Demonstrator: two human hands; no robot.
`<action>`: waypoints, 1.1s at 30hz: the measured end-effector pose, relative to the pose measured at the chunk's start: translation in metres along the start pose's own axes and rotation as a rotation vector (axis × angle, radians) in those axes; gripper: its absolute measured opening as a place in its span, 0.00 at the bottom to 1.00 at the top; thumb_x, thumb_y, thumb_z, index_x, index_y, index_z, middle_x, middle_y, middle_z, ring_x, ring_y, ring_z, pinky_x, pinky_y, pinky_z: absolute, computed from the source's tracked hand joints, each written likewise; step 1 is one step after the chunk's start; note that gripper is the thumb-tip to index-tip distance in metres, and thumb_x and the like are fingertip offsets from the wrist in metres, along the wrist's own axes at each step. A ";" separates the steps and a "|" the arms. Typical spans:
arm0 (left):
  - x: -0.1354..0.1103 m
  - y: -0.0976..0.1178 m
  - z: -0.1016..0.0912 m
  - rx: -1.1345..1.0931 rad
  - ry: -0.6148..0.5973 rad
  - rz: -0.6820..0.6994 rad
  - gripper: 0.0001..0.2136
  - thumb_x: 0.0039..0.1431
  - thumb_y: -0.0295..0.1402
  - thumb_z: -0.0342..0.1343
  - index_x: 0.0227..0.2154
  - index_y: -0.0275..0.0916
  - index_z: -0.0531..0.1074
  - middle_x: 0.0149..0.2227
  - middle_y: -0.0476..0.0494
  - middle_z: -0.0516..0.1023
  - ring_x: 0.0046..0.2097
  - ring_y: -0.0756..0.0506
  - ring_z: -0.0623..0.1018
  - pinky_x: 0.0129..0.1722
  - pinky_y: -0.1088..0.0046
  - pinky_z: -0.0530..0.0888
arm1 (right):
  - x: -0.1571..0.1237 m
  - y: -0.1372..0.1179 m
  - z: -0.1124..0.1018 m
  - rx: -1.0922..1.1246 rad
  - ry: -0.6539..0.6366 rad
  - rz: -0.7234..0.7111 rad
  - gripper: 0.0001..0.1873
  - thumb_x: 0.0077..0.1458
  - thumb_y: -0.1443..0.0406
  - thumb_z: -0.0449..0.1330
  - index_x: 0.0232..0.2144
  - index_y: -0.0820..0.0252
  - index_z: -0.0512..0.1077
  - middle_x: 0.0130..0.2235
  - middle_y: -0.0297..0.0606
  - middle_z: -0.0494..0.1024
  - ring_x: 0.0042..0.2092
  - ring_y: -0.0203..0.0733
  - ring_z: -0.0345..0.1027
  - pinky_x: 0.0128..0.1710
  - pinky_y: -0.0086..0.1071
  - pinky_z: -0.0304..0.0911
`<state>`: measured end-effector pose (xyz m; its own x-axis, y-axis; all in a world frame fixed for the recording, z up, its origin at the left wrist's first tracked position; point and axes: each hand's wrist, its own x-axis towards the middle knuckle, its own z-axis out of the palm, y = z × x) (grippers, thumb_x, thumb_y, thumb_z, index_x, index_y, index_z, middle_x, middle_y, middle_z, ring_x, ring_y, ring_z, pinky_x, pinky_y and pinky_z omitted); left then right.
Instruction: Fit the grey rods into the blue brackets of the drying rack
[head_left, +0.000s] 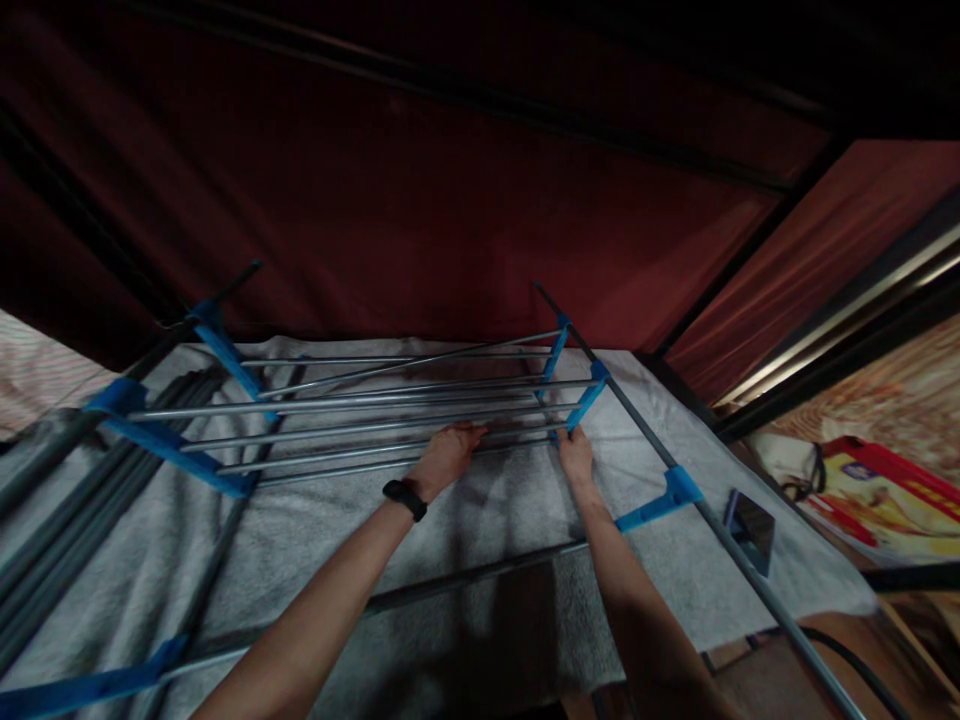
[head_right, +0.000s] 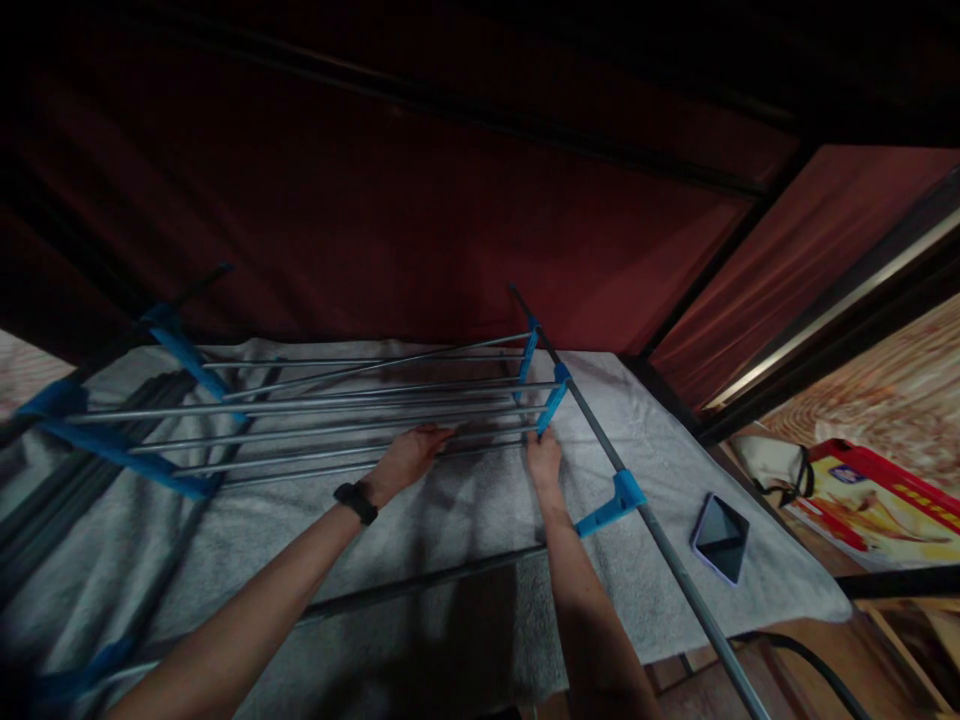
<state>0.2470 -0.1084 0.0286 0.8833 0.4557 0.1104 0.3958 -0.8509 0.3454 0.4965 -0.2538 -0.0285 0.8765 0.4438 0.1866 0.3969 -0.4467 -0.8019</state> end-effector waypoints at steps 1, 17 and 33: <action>-0.003 0.002 0.000 0.002 0.031 0.009 0.20 0.72 0.25 0.49 0.62 0.40 0.75 0.55 0.36 0.82 0.56 0.41 0.80 0.60 0.61 0.74 | -0.001 -0.001 -0.001 0.007 -0.009 -0.003 0.13 0.56 0.54 0.54 0.34 0.55 0.73 0.37 0.48 0.82 0.45 0.55 0.75 0.47 0.42 0.68; -0.189 -0.101 -0.001 -0.134 0.481 -0.693 0.13 0.66 0.23 0.50 0.43 0.38 0.80 0.45 0.40 0.84 0.48 0.43 0.82 0.52 0.65 0.78 | -0.097 0.008 0.055 -0.069 -0.303 -0.621 0.22 0.63 0.63 0.48 0.52 0.53 0.75 0.55 0.47 0.78 0.59 0.54 0.70 0.62 0.51 0.65; -0.210 -0.173 -0.015 -0.012 0.678 -1.165 0.03 0.62 0.26 0.54 0.34 0.39 0.70 0.45 0.37 0.76 0.50 0.40 0.77 0.52 0.64 0.74 | -0.096 -0.029 0.121 -0.185 -0.512 -0.813 0.17 0.67 0.63 0.53 0.47 0.45 0.81 0.47 0.42 0.83 0.49 0.53 0.74 0.53 0.48 0.65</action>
<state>-0.0107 -0.0529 -0.0407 -0.2617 0.9475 0.1836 0.8194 0.1176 0.5611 0.3686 -0.1896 -0.0920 0.1096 0.9343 0.3393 0.9025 0.0495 -0.4278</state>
